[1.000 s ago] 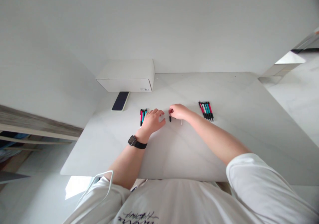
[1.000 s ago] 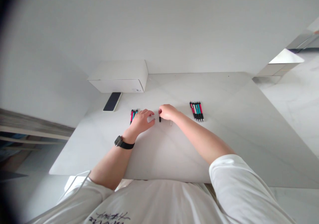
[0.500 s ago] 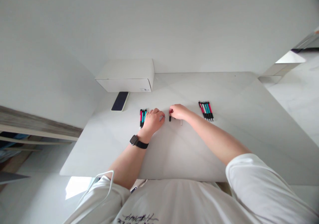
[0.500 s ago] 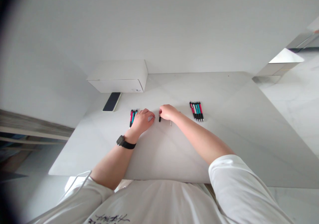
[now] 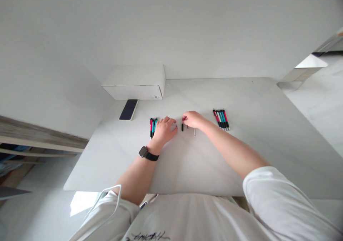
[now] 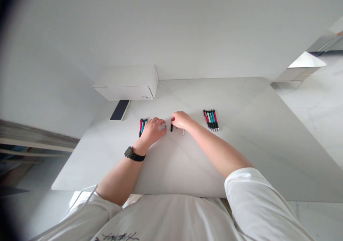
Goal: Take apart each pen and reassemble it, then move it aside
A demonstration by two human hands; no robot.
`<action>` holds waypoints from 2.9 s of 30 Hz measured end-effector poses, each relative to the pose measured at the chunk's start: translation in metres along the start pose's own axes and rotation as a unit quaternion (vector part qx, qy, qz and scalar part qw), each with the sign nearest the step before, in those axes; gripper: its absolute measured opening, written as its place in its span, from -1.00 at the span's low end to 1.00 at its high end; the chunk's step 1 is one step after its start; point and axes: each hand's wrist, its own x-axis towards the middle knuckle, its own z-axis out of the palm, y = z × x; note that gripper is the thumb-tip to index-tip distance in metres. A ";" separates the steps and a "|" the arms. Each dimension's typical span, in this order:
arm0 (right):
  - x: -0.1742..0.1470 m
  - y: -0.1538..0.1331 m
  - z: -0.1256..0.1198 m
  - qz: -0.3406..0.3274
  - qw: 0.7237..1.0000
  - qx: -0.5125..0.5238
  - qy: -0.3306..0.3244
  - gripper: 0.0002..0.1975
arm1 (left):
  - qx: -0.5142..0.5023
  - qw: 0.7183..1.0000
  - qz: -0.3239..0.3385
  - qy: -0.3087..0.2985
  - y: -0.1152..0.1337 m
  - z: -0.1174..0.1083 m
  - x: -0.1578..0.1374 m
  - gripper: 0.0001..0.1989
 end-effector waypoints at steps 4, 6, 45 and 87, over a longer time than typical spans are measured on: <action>-0.020 0.005 -0.013 -0.038 0.992 0.075 0.098 -0.86 | -0.023 1.000 -0.003 0.017 0.006 -0.008 0.001 -0.71; -0.036 0.008 -0.020 -0.087 0.973 0.127 0.170 -0.78 | -0.061 0.998 0.015 0.022 0.011 -0.014 0.001 -0.69; -0.125 0.060 0.027 -0.121 0.992 0.033 -0.018 -0.91 | -0.153 0.947 0.170 -0.224 0.039 -0.013 -0.012 -0.79; -0.015 0.006 0.016 -0.218 0.964 -0.047 0.147 -0.82 | -0.397 0.890 -0.173 0.141 0.007 -0.006 0.009 -0.75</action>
